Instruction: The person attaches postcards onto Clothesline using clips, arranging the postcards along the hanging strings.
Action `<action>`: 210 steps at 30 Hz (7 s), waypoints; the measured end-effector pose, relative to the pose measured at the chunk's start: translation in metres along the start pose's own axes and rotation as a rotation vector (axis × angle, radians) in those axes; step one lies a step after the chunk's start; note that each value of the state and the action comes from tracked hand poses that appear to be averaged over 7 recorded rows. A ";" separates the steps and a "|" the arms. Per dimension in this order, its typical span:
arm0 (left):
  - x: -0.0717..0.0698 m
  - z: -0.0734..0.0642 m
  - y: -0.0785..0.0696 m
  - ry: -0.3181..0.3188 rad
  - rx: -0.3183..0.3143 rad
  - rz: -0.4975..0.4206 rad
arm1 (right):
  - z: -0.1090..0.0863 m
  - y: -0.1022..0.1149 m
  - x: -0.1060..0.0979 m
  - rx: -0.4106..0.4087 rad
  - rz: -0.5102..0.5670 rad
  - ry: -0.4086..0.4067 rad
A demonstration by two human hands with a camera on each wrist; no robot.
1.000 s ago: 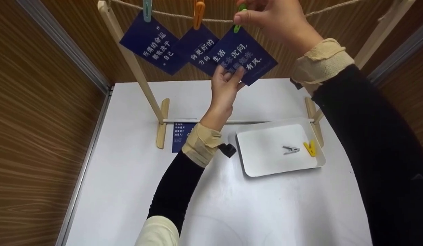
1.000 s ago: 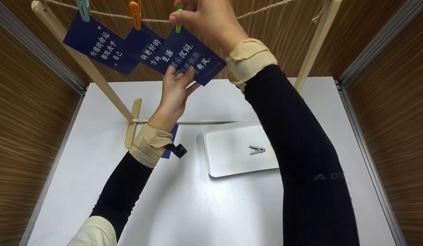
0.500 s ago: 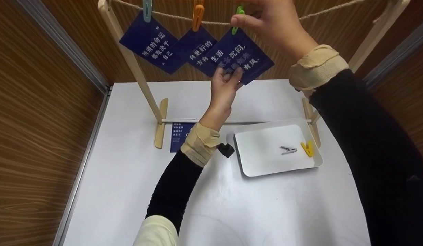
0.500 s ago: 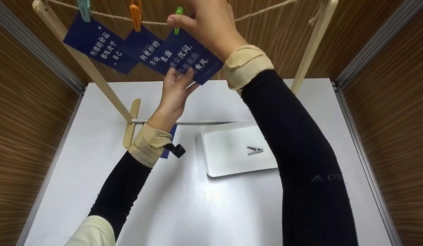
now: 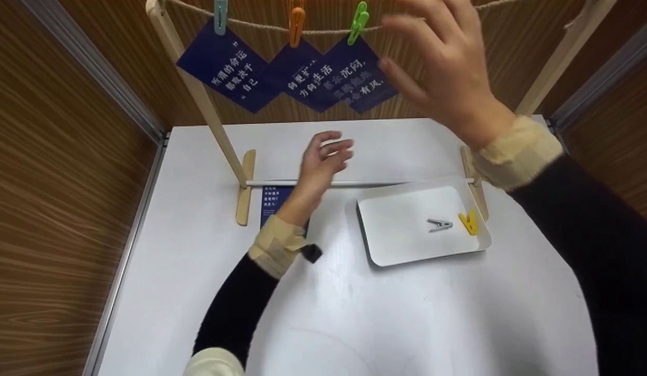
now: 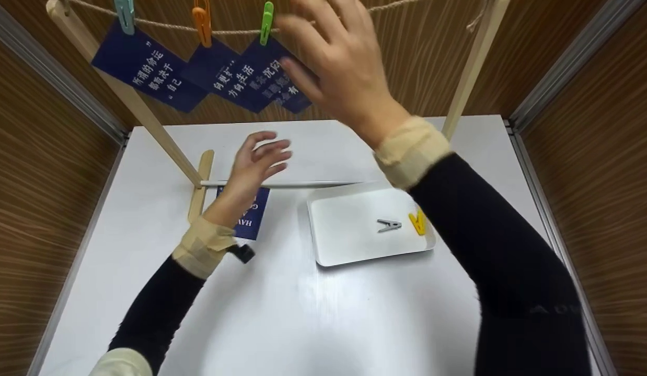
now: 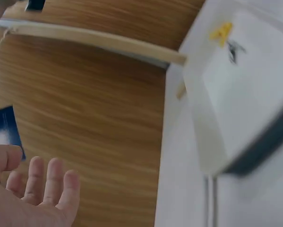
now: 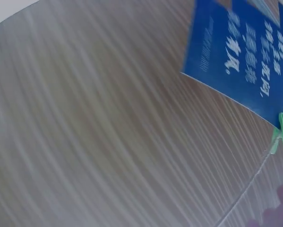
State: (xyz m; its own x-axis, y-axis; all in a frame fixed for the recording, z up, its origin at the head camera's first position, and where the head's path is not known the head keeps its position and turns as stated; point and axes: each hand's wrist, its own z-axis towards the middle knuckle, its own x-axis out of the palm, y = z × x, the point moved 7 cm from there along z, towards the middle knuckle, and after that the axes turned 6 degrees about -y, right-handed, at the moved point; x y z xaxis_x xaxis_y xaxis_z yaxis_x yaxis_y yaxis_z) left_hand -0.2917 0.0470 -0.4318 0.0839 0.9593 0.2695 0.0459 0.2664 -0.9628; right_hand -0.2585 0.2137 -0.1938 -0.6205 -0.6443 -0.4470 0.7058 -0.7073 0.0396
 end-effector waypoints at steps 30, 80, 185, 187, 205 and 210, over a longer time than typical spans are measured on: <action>-0.144 -0.038 0.103 -0.056 0.035 1.587 | -0.361 -0.070 0.046 0.339 -0.110 0.966; -0.137 -0.036 0.076 0.059 -0.027 0.833 | -0.372 -0.070 0.058 0.511 -0.061 0.999; 0.052 -0.004 -0.047 0.227 -0.008 0.112 | -0.012 -0.032 -0.029 0.112 0.040 -0.044; 0.034 -0.016 -0.043 0.248 0.038 0.211 | -0.036 -0.031 -0.037 0.083 0.073 -0.071; -0.127 -0.076 0.067 0.212 0.123 1.261 | -0.332 -0.073 -0.042 0.510 -0.166 0.614; -0.128 -0.076 0.086 0.282 0.018 1.421 | -0.353 -0.062 -0.036 0.400 -0.233 0.551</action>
State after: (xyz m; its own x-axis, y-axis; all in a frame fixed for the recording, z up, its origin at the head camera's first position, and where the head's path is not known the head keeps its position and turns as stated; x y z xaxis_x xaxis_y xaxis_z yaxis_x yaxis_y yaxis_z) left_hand -0.2224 -0.0597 -0.5472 0.2368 0.3596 -0.9026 -0.2534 -0.8740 -0.4147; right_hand -0.1590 0.3837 -0.4954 -0.4026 -0.2973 -0.8657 0.3313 -0.9290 0.1650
